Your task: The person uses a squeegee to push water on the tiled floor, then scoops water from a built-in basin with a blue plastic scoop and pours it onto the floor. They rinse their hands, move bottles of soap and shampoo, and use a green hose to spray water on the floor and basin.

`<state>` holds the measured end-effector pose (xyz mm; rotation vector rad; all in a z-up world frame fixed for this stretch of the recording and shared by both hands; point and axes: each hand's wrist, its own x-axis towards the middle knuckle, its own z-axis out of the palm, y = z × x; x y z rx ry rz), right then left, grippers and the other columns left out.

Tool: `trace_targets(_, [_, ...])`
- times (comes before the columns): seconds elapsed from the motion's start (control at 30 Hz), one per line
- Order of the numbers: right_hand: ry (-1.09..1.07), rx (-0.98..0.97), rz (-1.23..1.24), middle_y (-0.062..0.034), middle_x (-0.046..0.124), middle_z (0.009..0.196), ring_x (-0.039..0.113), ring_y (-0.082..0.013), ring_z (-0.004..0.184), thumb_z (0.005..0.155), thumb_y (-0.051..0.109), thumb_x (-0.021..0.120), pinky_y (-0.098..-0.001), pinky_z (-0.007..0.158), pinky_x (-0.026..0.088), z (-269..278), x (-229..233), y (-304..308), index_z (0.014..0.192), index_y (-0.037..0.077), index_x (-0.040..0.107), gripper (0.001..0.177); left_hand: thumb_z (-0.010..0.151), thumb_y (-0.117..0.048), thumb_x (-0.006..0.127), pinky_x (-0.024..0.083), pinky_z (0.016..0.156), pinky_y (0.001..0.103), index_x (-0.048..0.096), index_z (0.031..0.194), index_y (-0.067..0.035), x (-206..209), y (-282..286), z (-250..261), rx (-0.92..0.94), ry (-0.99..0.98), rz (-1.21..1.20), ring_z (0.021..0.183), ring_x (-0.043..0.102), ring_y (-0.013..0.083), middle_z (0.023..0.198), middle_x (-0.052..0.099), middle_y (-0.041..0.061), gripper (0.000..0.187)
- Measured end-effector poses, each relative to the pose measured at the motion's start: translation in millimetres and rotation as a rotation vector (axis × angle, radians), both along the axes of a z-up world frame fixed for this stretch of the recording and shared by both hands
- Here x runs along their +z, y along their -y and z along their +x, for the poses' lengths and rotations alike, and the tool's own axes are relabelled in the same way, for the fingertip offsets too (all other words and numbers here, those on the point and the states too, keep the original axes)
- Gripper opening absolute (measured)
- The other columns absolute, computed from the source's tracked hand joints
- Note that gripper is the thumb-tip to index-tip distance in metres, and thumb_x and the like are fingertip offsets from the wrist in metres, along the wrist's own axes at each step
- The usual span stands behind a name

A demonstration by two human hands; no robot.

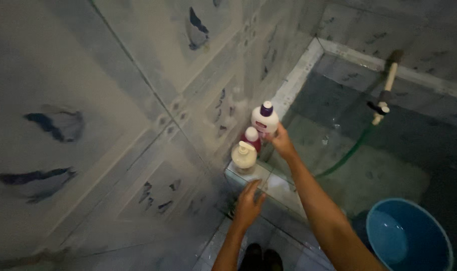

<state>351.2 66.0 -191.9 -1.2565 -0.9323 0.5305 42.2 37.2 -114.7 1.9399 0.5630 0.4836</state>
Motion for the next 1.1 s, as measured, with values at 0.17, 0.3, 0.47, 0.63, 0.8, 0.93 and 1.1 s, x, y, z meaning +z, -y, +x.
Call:
trace_targets(0.17, [0.029,-0.012,0.049,-0.0134,0.052,0.148,0.05,-0.0249,0.136,0.096,0.021,0.068,-0.0406,0.114,0.043,21,-14,-17,0.157,0.007,0.034,0.071,0.092,-0.009,0.067,0.048,0.103,0.044,0.061,0.133,-0.002,6,2,28,-0.076,0.137,0.043,0.125,0.061,0.0356,0.133,0.065,0.019,0.043])
trace_targets(0.3, [0.375,-0.437,-0.2,-0.0265,0.043,0.149,0.04,-0.0387,0.14,0.076,0.004,0.074,-0.0459,0.115,0.034,10,7,25,0.152,-0.003,0.031,0.088,0.091,-0.009,0.066,0.053,0.096,0.042,0.062,0.13,-0.002,0,13,49,-0.114,0.095,-0.045,0.119,0.065,0.0321,0.129,0.067,0.017,0.039])
trace_targets(0.47, [0.367,-0.82,-0.677,-0.0219,0.051,0.143,0.046,-0.0393,0.135,0.083,0.012,0.075,-0.0465,0.114,0.039,-51,91,126,0.143,0.003,0.047,0.067,0.091,-0.009,0.069,0.054,0.09,0.04,0.068,0.12,0.001,-5,28,84,-0.153,0.124,0.087,0.106,0.069,0.031,0.116,0.073,0.019,0.031])
trace_targets(0.63, [0.637,-0.903,-0.679,-0.0255,0.04,0.152,0.035,-0.0447,0.144,0.086,0.017,0.077,-0.0559,0.117,0.031,-120,176,228,0.136,0.003,0.052,0.058,0.099,-0.017,0.062,0.057,0.077,0.033,0.067,0.125,0.0,-1,85,125,-0.37,0.132,-0.173,0.091,0.072,0.0208,0.106,0.076,0.014,0.032])
trace_targets(0.8, [0.692,-1.237,-1.181,-0.0301,0.037,0.147,0.03,-0.0468,0.141,0.073,0.036,0.085,-0.0677,0.112,0.017,-149,210,325,0.136,0.002,0.051,0.079,0.101,-0.031,0.067,0.055,0.064,0.031,0.068,0.12,0.0,16,160,146,-0.461,-0.094,-0.398,0.072,0.069,0.0148,0.094,0.076,0.013,0.036])
trace_targets(0.93, [0.307,-1.309,-1.44,-0.0328,0.047,0.141,0.048,-0.0502,0.125,0.068,0.056,0.086,-0.0708,0.101,0.03,-158,202,412,0.146,-0.008,0.039,0.112,0.088,-0.035,0.076,0.056,0.058,0.032,0.063,0.124,-0.001,28,205,146,-0.505,-0.016,-0.445,0.068,0.068,0.0169,0.102,0.073,0.011,0.052])
trace_targets(1.1, [-0.373,-1.001,-1.187,-0.013,0.066,0.064,0.066,-0.0258,0.059,0.081,0.072,0.068,-0.0415,0.056,0.055,-185,171,477,0.09,-0.007,0.067,0.08,0.092,-0.037,0.072,0.056,0.068,0.034,0.068,0.124,-0.001,20,230,147,-0.418,0.041,-0.223,0.079,0.07,0.0208,0.104,0.075,0.013,0.048])
